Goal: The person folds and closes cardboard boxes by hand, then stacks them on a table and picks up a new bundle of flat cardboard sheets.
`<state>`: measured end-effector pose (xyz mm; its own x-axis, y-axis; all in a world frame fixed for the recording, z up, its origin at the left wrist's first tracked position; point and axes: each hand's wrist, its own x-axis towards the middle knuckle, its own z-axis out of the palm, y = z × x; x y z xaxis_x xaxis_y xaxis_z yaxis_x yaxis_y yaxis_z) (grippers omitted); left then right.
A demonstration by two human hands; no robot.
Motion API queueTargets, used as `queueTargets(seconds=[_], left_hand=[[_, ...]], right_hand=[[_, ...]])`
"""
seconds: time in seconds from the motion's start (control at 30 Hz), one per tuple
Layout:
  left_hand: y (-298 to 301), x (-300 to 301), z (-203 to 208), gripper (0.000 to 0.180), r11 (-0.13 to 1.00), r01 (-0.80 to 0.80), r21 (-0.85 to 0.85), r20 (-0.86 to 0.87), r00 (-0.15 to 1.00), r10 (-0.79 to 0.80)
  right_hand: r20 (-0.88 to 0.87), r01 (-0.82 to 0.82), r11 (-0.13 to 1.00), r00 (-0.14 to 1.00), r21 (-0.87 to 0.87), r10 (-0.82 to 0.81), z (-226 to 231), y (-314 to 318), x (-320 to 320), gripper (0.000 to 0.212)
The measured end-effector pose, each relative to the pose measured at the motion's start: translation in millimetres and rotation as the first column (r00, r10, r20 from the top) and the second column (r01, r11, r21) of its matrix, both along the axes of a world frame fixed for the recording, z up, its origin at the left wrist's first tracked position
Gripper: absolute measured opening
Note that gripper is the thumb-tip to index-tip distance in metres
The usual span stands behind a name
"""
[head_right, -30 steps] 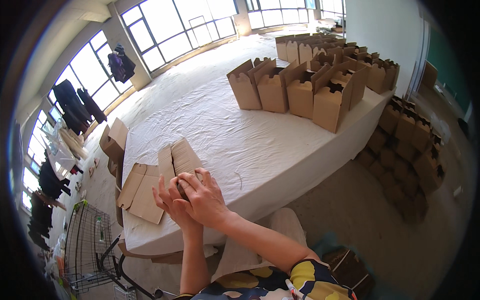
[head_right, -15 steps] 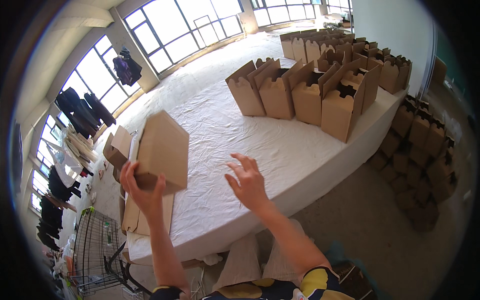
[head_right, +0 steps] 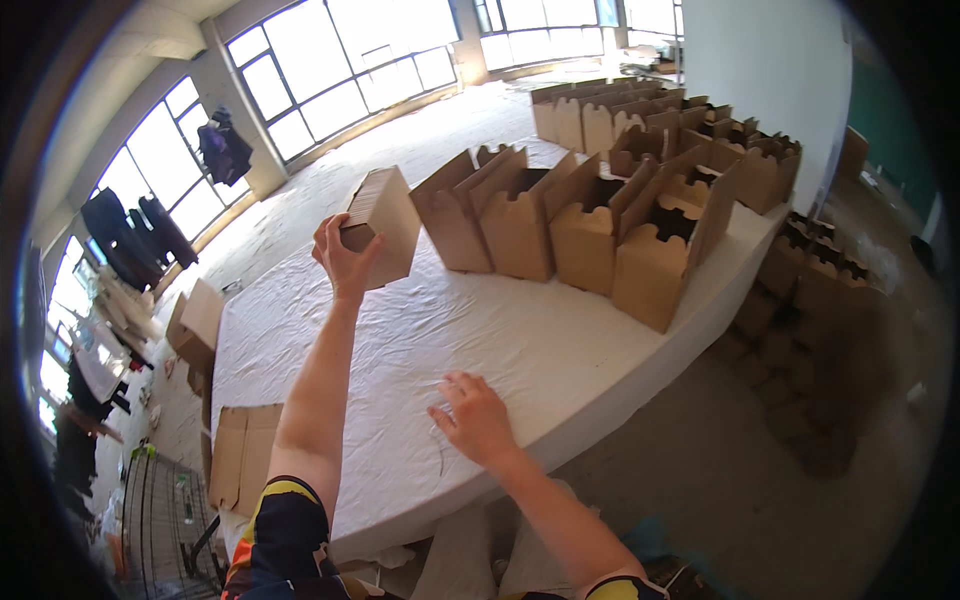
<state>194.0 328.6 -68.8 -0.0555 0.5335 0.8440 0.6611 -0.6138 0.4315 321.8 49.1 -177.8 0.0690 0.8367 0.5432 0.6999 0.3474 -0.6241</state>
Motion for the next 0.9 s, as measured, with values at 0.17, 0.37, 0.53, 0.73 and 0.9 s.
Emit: queueTargets(seconds=[0.17,0.37,0.53,0.73,0.9], left_hand=[[45,26,-23,0.073,0.991,0.122,0.047,-0.077,0.99,-0.118],[74,17,-73,0.098,0.965,0.195,-0.178,-0.306,0.921,-0.242],[30,-3,-35,0.096,0.906,0.376,-0.192,-0.237,0.879,-0.415],[-55,-174,-27,0.071,0.83,0.043,-0.556,-0.57,0.707,-0.418],[-185,-329,-44,0.065,0.672,-0.114,-0.732,-0.442,0.83,-0.341]], right_hand=[[0.041,-0.012,1.0,0.999,-0.002,0.012,-6,0,-3,0.037],[-0.028,-0.045,0.999,0.999,0.024,0.046,-4,0,-2,0.034],[-0.021,-0.002,0.999,1.0,-0.041,0.002,-7,4,3,0.035],[-0.055,-0.022,0.999,0.998,-0.036,0.02,-12,14,-13,0.033],[-0.056,-0.073,0.995,0.996,-0.072,0.07,-25,16,-10,0.029]])
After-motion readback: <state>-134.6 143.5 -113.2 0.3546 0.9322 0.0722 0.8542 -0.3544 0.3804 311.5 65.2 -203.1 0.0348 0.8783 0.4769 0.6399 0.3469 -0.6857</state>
